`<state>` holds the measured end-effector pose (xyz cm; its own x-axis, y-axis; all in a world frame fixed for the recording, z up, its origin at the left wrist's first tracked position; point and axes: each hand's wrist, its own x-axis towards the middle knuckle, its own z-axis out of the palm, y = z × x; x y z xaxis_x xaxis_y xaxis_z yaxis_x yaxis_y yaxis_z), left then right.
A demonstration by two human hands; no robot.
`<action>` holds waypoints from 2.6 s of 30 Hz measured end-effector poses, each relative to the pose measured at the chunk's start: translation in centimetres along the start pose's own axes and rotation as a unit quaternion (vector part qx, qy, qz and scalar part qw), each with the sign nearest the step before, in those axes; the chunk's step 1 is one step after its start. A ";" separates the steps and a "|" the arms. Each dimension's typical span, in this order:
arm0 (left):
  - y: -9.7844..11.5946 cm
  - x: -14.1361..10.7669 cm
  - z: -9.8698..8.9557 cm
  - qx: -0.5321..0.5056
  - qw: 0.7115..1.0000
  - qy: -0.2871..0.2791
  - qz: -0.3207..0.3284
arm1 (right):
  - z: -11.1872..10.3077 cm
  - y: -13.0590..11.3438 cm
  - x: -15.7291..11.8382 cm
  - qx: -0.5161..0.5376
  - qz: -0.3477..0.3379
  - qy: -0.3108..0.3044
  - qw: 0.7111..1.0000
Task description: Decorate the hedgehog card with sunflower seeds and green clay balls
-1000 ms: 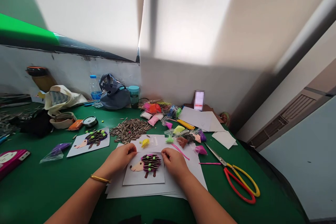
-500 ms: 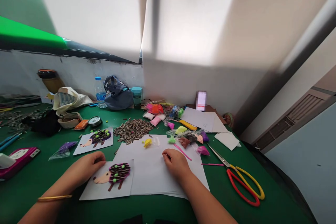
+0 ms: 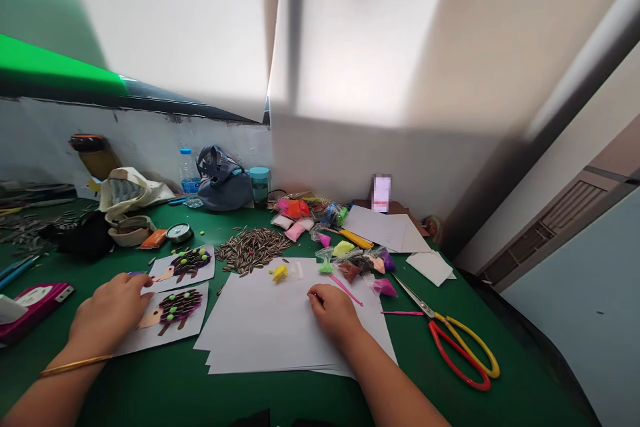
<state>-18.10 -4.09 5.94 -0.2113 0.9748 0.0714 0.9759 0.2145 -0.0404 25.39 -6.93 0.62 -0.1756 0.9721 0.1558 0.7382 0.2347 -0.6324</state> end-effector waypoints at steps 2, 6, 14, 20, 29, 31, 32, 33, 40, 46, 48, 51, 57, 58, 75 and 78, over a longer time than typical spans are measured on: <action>2.2 -0.8 -0.4 0.014 0.997 0.067 0.023 | 0.1 0.1 -0.1 -0.004 -0.004 0.002 1.000; 10.2 -3.7 -1.0 -0.113 0.961 0.045 0.248 | 0.4 0.1 0.0 -0.018 -0.043 0.017 0.999; 21.2 -11.3 1.8 -0.205 0.840 -0.059 0.499 | 1.8 -2.7 3.0 0.015 -0.171 -0.070 0.983; 20.8 -11.8 2.2 -0.193 0.839 -0.074 0.503 | 4.7 -2.8 7.7 0.034 -0.211 -0.090 0.973; 21.5 -11.9 3.5 -0.130 0.830 -0.058 0.539 | 1.7 1.5 8.0 0.065 -0.134 -0.012 0.989; 21.6 -12.0 3.4 -0.118 0.830 -0.050 0.542 | 1.0 2.5 5.7 0.075 -0.138 -0.024 0.987; 21.7 -12.1 3.3 -0.113 0.832 -0.044 0.542 | 0.6 3.0 4.7 0.081 -0.135 -0.027 0.987; 21.8 -12.2 3.2 -0.110 0.833 -0.039 0.541 | 0.1 3.6 4.0 0.090 -0.122 -0.020 0.988; 21.6 -12.7 1.9 -0.189 0.830 -0.048 0.522 | -2.6 6.1 3.7 0.136 0.002 0.066 0.988; 21.1 -12.1 0.4 -0.313 0.869 -0.133 0.358 | -3.8 5.1 3.4 0.186 0.051 0.061 0.979; 21.0 -11.5 0.1 -0.361 0.869 -0.165 0.294 | -4.5 5.1 2.9 0.203 0.065 0.065 0.975; 20.7 -10.8 -0.3 -0.432 0.846 -0.207 0.234 | -5.7 5.4 2.0 0.280 0.084 0.082 0.953; 19.8 -11.9 -1.2 -0.566 0.760 -0.207 0.243 | -7.0 4.9 -0.6 0.360 0.112 0.107 0.920; 19.6 -12.1 -1.3 -0.580 0.747 -0.196 0.259 | -7.0 4.8 -0.9 0.371 0.118 0.106 0.915; 20.1 -13.5 -1.7 -0.417 0.722 -0.035 0.551 | -7.3 3.8 -2.2 0.450 0.133 0.078 0.880; 20.0 -12.7 -2.3 -0.413 0.754 -0.019 0.510 | -8.1 4.4 -2.3 0.457 0.115 0.130 0.873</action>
<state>4.22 -12.37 6.48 0.6872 0.6105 0.3938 0.3290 -0.7448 0.5806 34.33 -8.17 3.67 0.1501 0.9880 0.0367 -0.1133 0.0541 -0.9921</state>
